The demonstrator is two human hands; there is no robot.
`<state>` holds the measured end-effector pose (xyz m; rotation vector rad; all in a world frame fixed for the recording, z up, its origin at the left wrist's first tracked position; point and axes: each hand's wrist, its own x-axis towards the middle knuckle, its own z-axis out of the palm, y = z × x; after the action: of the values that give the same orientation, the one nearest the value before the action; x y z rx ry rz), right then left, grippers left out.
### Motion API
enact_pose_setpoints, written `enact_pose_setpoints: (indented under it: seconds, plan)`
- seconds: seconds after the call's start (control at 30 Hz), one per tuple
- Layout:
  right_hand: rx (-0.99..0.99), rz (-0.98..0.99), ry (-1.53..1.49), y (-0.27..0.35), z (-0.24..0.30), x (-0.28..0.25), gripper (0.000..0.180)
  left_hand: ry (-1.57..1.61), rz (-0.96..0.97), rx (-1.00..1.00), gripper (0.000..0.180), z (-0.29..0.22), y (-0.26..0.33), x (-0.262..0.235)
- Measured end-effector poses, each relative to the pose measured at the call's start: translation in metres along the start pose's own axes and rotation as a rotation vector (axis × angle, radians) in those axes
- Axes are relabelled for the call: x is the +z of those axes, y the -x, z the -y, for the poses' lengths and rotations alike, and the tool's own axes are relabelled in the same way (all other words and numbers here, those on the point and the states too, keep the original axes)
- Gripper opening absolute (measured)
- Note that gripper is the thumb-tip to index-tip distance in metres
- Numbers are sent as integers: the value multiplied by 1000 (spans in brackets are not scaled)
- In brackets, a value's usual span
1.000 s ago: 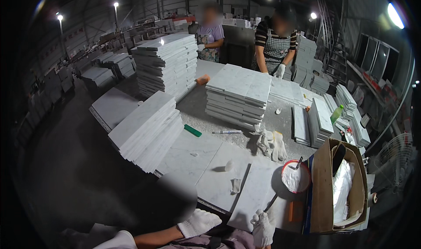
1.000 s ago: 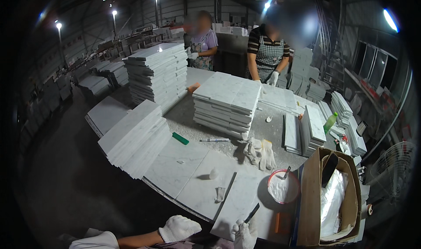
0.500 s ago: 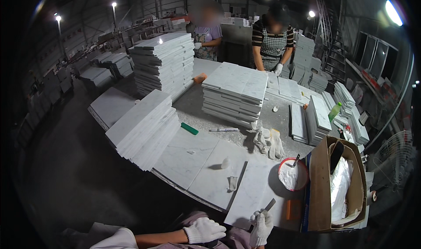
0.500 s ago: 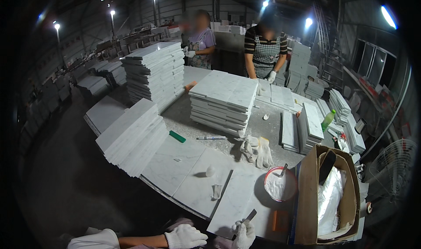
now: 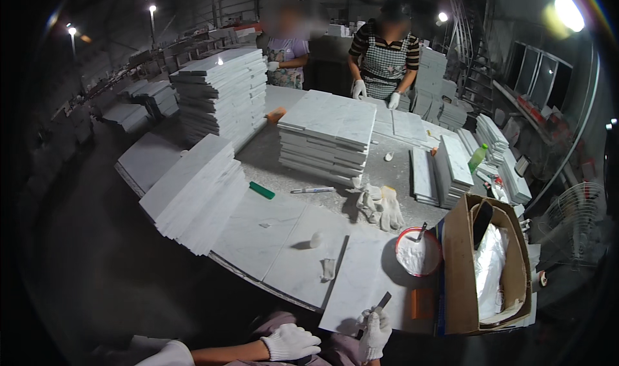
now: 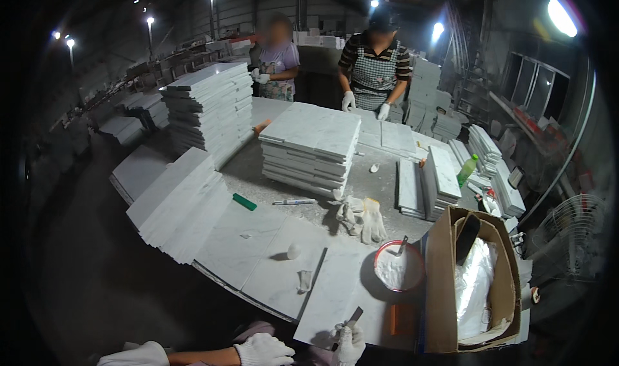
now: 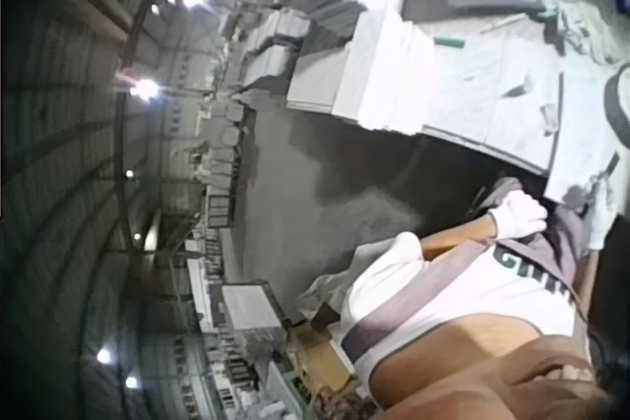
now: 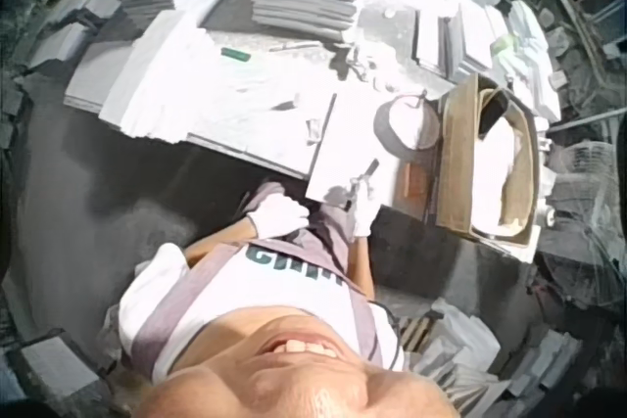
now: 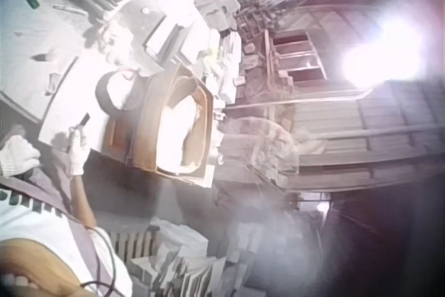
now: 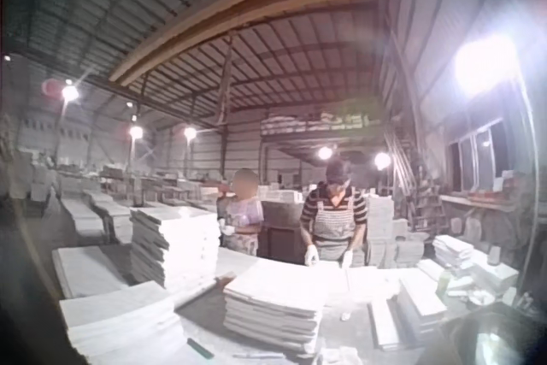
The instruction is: The person scrapes the edges of rectangular white tiles with a metal scraper, repeatedly flipping each tile to work on different sides. The person places finished tiles into a stack on the table.
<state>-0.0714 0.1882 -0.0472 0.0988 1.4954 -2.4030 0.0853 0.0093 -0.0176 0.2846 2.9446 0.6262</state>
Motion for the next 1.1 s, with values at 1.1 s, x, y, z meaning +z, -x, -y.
enact_pose_setpoints:
  seconds: [1.1]
  plan:
    - [-102, -12, 50, 2, 9, 18, 20, 71, -124, 174, 28, -15, -13, -1]
